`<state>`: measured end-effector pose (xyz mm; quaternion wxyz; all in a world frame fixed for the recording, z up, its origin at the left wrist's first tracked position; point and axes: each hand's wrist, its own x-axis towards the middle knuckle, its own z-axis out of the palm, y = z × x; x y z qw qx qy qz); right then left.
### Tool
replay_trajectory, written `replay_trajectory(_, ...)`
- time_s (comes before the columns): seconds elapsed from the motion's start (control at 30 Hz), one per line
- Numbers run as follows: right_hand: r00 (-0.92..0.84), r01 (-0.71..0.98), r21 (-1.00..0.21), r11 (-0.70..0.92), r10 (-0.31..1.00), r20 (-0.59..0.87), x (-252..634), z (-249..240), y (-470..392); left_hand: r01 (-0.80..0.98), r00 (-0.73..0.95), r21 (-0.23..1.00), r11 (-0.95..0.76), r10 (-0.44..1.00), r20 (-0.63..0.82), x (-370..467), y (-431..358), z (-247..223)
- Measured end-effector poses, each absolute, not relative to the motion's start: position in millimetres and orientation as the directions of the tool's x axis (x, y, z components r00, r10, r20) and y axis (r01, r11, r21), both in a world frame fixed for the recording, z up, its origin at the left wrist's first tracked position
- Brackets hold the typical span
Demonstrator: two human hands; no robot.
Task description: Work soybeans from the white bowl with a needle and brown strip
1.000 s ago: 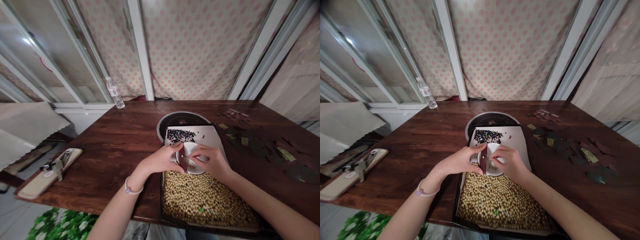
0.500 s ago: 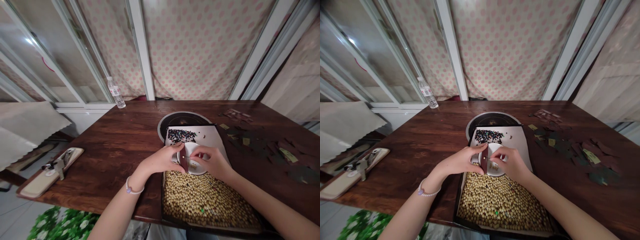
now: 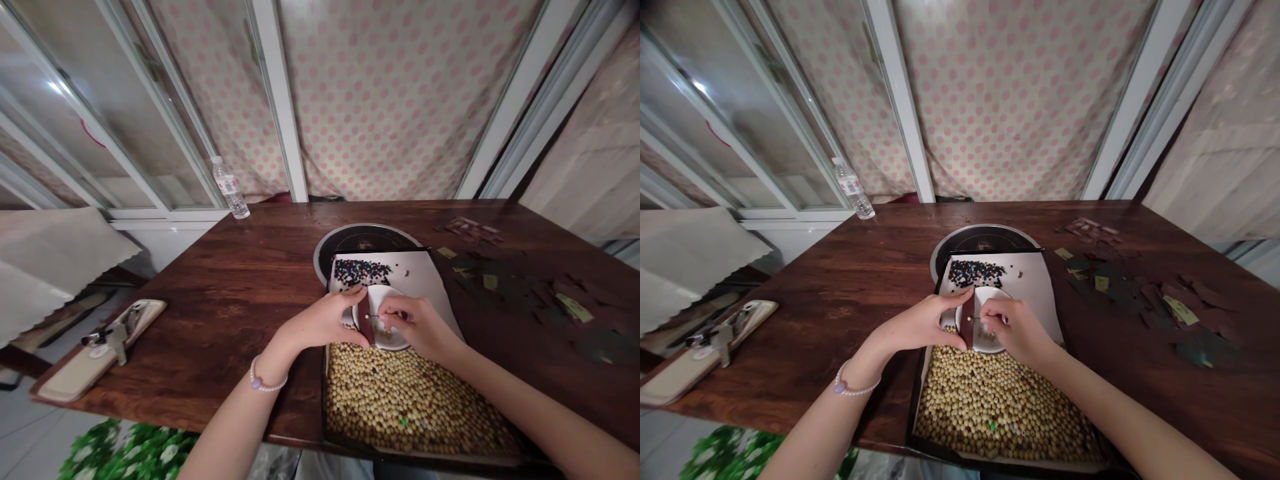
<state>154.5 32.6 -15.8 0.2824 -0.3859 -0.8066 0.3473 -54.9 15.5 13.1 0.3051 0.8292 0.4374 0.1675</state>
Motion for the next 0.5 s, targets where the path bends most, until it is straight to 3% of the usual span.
replay_trajectory(0.23,-0.565,0.555,-0.641,0.531,0.806,0.178,152,-22,33,0.616,0.559,0.664,-0.423,0.829,0.009,-54,15,15)
replay_trajectory(0.5,-0.553,0.575,-0.595,0.561,0.803,0.222,152,-26,34,0.634,0.569,0.634,-0.442,0.822,0.005,-54,15,16)
